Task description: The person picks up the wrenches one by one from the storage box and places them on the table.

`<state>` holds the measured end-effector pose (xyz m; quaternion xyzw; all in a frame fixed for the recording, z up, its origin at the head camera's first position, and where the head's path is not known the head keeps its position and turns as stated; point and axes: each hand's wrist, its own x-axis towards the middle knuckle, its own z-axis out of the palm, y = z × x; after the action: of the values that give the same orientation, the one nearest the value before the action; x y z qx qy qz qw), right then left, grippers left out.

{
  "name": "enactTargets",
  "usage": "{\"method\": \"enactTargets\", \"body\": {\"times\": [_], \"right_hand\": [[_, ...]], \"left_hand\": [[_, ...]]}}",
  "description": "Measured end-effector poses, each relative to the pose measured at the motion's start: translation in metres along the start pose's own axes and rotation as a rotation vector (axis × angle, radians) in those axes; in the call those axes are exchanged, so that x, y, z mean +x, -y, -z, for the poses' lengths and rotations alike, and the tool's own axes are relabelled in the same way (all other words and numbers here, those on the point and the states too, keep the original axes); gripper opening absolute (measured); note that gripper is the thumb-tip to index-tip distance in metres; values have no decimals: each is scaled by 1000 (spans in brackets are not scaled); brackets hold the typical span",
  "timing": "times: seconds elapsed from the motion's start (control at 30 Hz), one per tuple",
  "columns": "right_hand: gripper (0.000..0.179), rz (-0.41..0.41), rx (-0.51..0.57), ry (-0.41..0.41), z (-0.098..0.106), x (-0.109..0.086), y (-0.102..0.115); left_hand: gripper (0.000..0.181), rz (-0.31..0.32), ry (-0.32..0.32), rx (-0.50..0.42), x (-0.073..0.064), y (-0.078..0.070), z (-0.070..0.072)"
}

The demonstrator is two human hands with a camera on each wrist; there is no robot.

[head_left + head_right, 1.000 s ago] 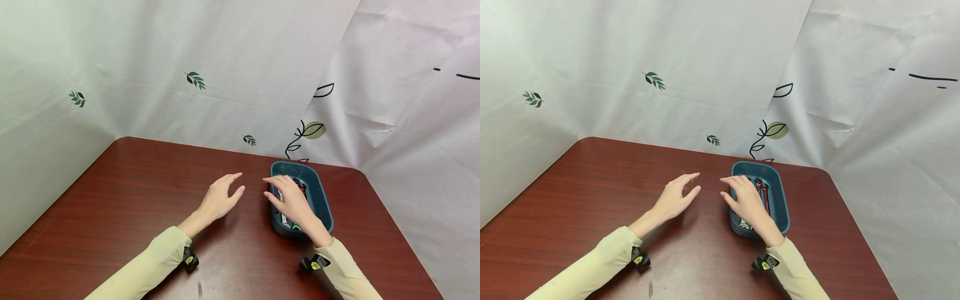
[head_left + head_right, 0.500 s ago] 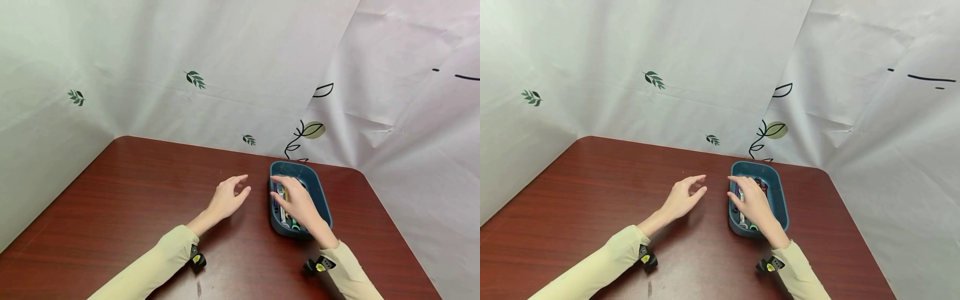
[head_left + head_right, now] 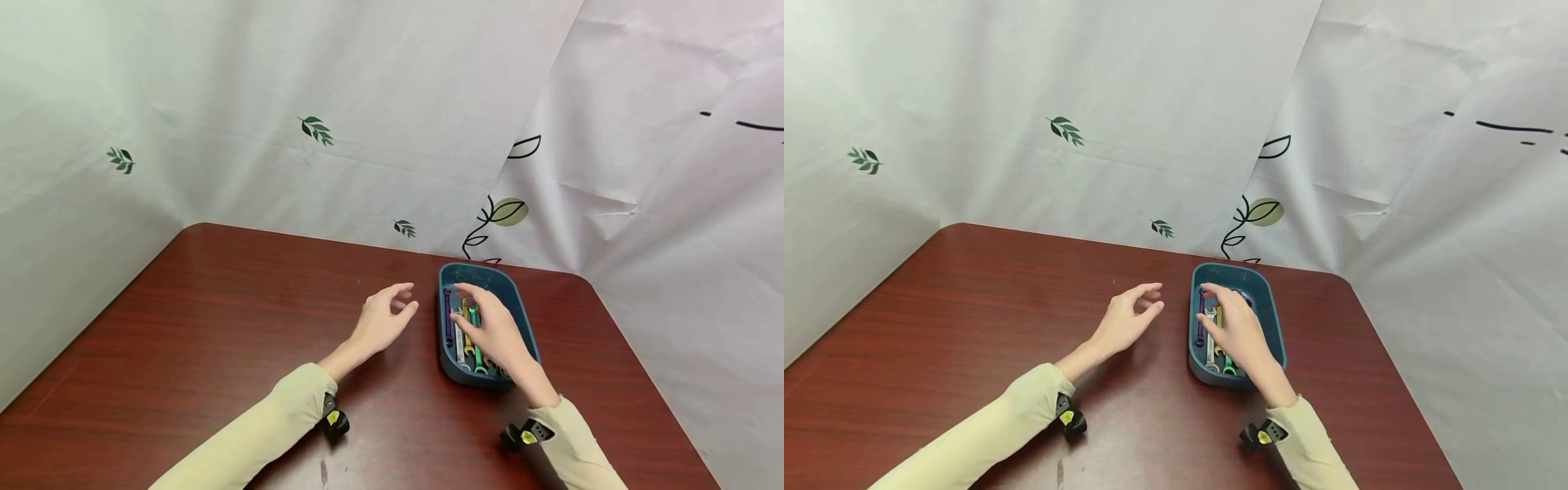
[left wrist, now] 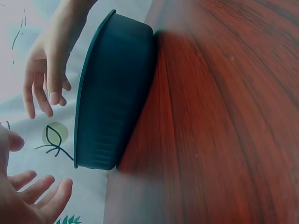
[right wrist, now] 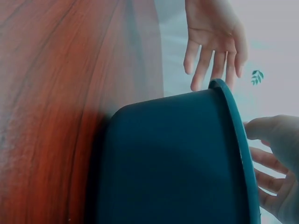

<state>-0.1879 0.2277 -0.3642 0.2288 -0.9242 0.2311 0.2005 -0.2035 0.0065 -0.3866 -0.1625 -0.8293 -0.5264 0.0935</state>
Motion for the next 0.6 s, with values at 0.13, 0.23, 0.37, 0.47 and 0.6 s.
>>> {"method": "enactTargets", "body": {"times": [0.13,0.23,0.37,0.47,0.6], "right_hand": [[57,-33,12,9,0,-3,-4],[58,-45,26,7,1,-5,-7],[56,-38,30,-8,2,-9,-11],[55,-30,29,-19,3,-13,-14],[55,-39,28,-26,4,-17,-19]], "left_hand": [[38,20,-1,4,2,-2,-3],[37,39,-2,-2,4,-2,-5],[36,65,-5,-23,6,-3,-9],[36,83,-6,-30,8,-4,-11],[36,104,0,-45,11,-5,-14]]}}
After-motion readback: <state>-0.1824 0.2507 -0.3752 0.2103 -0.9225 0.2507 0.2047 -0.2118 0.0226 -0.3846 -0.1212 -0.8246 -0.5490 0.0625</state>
